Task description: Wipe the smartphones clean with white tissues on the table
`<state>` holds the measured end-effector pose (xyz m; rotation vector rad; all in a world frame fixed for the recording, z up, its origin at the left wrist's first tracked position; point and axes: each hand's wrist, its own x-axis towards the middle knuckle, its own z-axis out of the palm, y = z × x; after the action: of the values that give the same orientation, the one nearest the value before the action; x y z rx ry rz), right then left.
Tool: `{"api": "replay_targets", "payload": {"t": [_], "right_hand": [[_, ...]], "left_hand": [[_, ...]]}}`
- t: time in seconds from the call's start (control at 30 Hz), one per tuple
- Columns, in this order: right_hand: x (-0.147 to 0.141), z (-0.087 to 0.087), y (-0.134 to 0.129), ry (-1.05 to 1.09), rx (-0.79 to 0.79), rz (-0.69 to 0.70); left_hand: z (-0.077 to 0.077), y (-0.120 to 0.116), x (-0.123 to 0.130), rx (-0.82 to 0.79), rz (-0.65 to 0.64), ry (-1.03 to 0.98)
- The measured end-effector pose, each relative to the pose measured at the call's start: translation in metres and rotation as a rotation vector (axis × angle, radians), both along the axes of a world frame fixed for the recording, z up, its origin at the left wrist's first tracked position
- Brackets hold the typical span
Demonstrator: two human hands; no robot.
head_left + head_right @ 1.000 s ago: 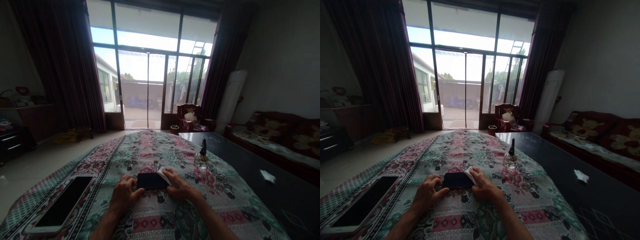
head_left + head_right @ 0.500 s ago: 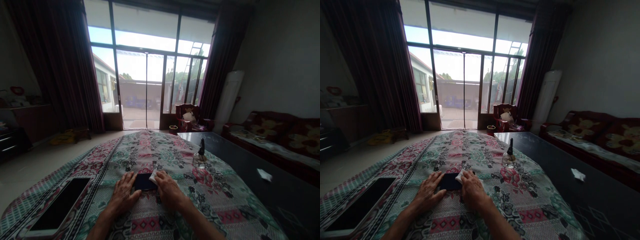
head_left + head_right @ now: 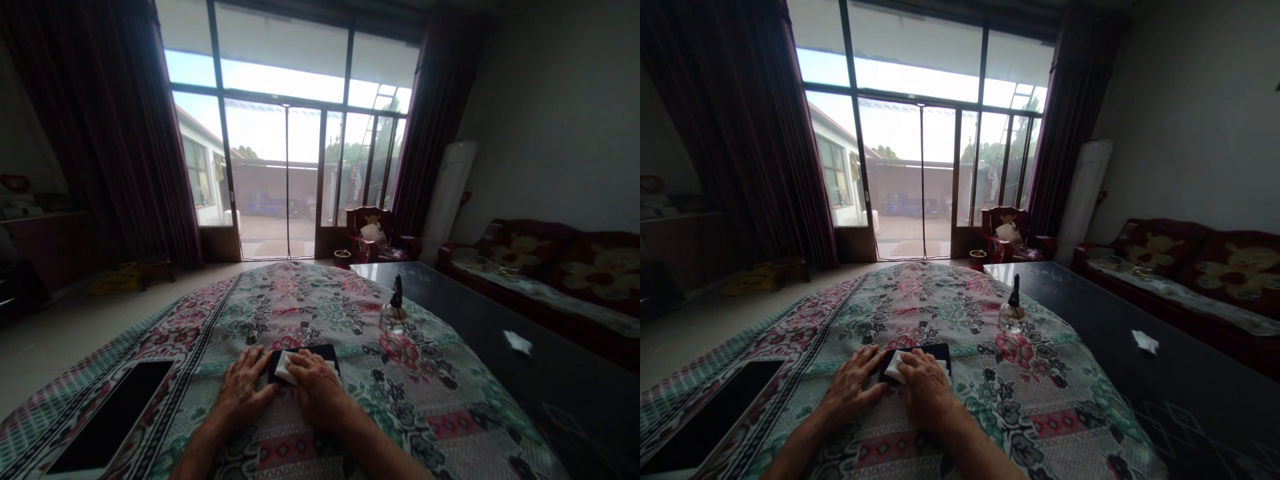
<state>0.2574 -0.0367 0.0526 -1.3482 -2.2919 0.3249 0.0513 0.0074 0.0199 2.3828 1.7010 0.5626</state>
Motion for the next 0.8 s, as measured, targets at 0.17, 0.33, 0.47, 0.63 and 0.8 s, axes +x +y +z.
{"api": "replay_targets", "payload": {"t": [0.17,0.33,0.47,0.63,0.8], "right_hand": [[0.010,-0.002,0.008,0.003,0.051,-0.086],[0.021,-0.003,0.016,-0.030,0.045,-0.273],[0.033,-0.003,0.020,-0.033,0.058,-0.401],[0.027,-0.007,0.014,-0.061,0.052,-0.386],[0.002,-0.010,0.006,-0.028,0.046,-0.179]], "left_hand": [[0.004,-0.001,0.002,-0.021,0.002,0.007],[0.006,-0.002,0.003,-0.025,0.016,0.007],[0.005,-0.003,0.004,-0.011,0.013,-0.003],[0.008,-0.004,0.005,-0.017,0.019,0.017],[0.008,-0.004,0.005,0.005,0.020,0.015]]}}
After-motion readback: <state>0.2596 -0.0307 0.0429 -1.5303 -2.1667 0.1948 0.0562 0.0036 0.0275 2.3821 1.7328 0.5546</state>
